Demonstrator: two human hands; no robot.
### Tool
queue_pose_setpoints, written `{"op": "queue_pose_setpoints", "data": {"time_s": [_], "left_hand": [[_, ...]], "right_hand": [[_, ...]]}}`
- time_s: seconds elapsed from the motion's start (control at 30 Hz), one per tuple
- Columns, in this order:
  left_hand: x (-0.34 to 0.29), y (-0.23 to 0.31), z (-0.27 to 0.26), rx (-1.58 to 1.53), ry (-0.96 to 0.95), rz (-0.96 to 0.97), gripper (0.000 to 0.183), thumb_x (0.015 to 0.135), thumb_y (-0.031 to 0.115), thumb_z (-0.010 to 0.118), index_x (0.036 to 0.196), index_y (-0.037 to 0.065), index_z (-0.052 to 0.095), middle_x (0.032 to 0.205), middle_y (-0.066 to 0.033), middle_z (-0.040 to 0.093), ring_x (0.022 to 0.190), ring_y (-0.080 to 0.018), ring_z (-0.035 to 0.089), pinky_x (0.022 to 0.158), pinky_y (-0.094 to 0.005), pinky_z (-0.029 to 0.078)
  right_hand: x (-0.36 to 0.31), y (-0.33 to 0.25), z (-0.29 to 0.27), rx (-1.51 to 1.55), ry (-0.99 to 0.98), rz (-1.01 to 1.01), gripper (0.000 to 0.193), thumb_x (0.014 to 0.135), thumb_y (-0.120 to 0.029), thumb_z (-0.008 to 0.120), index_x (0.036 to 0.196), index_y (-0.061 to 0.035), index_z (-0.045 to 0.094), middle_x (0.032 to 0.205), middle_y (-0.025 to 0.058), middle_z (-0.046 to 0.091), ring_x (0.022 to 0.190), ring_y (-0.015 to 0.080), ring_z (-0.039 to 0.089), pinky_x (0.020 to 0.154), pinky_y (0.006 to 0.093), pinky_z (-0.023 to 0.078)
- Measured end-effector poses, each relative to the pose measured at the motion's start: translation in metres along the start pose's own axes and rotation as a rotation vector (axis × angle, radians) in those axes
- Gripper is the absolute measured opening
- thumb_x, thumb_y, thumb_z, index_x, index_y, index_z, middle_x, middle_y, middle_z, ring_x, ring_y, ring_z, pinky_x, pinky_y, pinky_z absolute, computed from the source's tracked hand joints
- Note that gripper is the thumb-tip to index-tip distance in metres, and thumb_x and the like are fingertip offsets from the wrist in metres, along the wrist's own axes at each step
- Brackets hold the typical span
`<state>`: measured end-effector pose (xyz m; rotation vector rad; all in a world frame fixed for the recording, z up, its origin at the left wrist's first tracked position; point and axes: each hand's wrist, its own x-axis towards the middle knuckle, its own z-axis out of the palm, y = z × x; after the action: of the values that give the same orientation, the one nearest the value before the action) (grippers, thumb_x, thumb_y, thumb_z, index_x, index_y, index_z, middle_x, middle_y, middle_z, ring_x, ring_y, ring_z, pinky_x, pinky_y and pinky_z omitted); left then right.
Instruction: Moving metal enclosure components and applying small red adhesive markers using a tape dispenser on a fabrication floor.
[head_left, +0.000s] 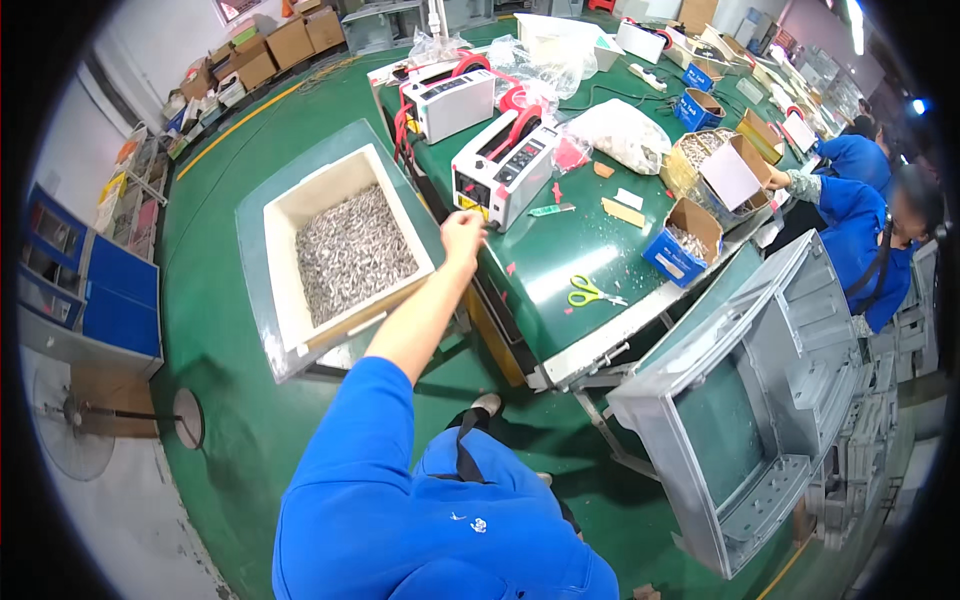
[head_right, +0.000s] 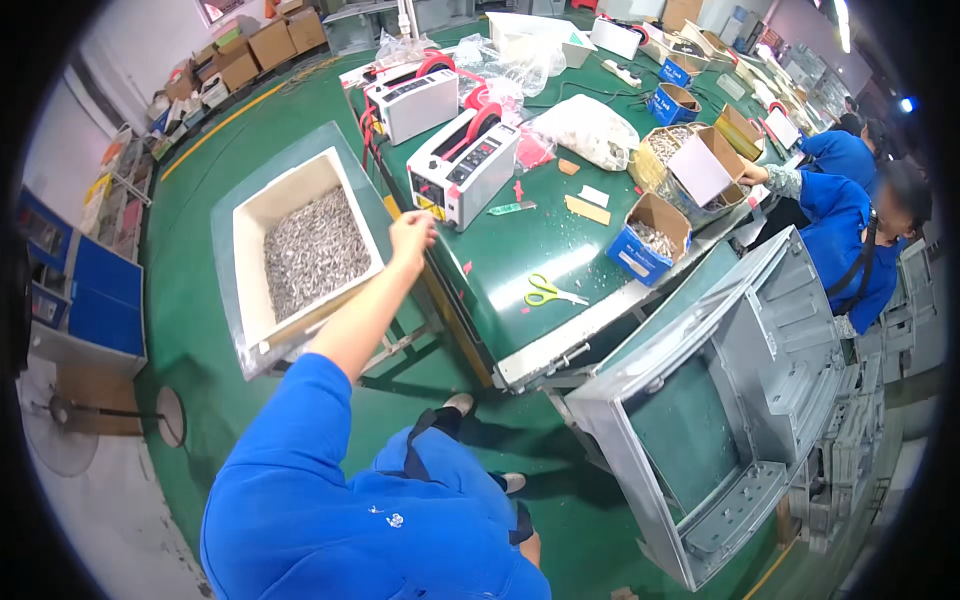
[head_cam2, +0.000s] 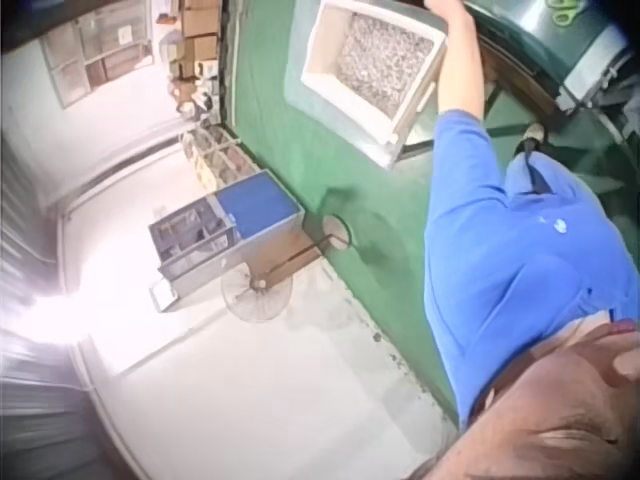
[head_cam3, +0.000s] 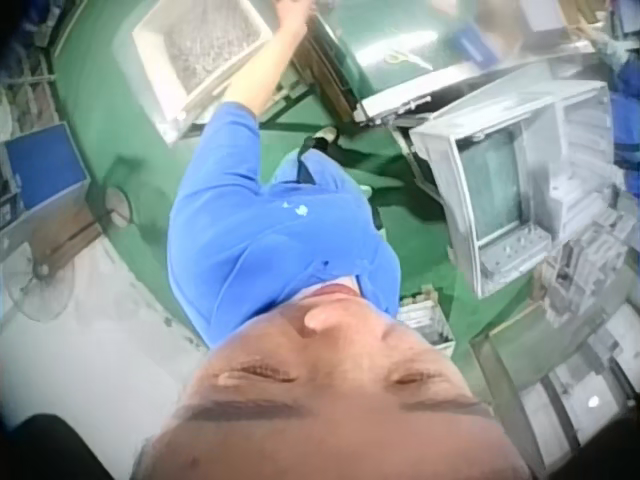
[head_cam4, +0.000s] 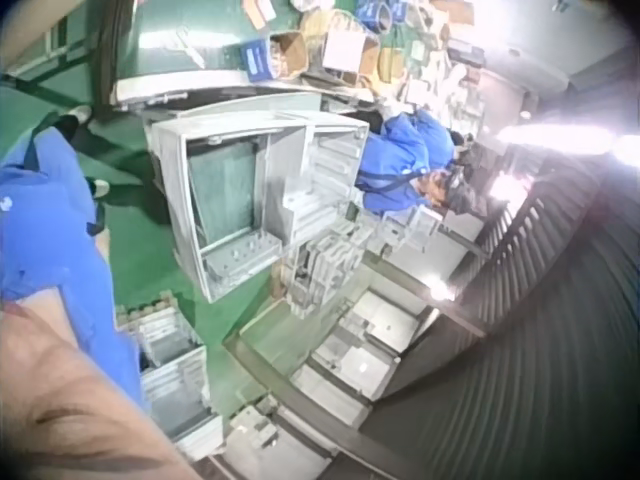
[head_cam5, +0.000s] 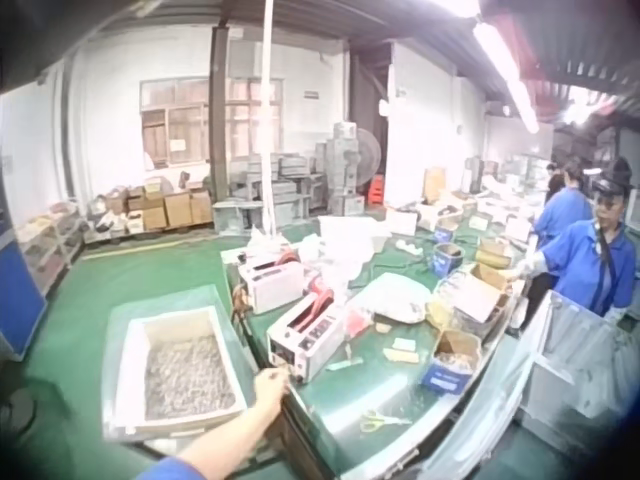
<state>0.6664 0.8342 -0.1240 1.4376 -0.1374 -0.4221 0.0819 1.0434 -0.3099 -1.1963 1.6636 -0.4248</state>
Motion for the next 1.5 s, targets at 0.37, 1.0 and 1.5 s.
{"op": "queue_pose_setpoints", "data": {"time_s": [0.37,1.0,1.5], "left_hand": [[0.112,-0.018,0.006,-0.064,0.177,-0.394,0.014,0.074,0.013,0.063,0.074,0.001,0.055,0.062,-0.0057,0.052,0.045,-0.0109,0.045,0.035,-0.0226,0.032],[-0.092,0.037,0.026,-0.435,-0.613,-0.618,0.014,0.082,0.019,0.055,0.083,0.007,0.048,0.074,-0.0017,0.049,0.058,-0.0093,0.043,0.045,-0.0193,0.032],[-0.282,0.018,0.058,-0.173,-1.414,-0.825,0.018,0.086,0.019,0.049,0.091,0.003,0.056,0.075,-0.0001,0.052,0.060,-0.0057,0.044,0.048,-0.0184,0.032]], "right_hand": [[-0.049,-0.027,0.067,0.204,0.143,0.050,0.023,0.080,-0.018,0.053,0.086,0.0028,0.059,0.079,0.0111,0.061,0.069,0.0157,0.054,0.067,0.0290,0.044],[-0.014,-0.191,0.045,0.254,0.241,-0.188,0.015,0.085,-0.012,0.050,0.086,0.0011,0.057,0.080,0.0059,0.059,0.068,0.0098,0.052,0.062,0.0218,0.042],[-0.029,-0.361,0.001,1.094,0.157,-0.276,0.010,0.079,-0.001,0.057,0.089,0.0013,0.054,0.085,0.0056,0.057,0.081,0.0102,0.053,0.075,0.0231,0.042]]}}
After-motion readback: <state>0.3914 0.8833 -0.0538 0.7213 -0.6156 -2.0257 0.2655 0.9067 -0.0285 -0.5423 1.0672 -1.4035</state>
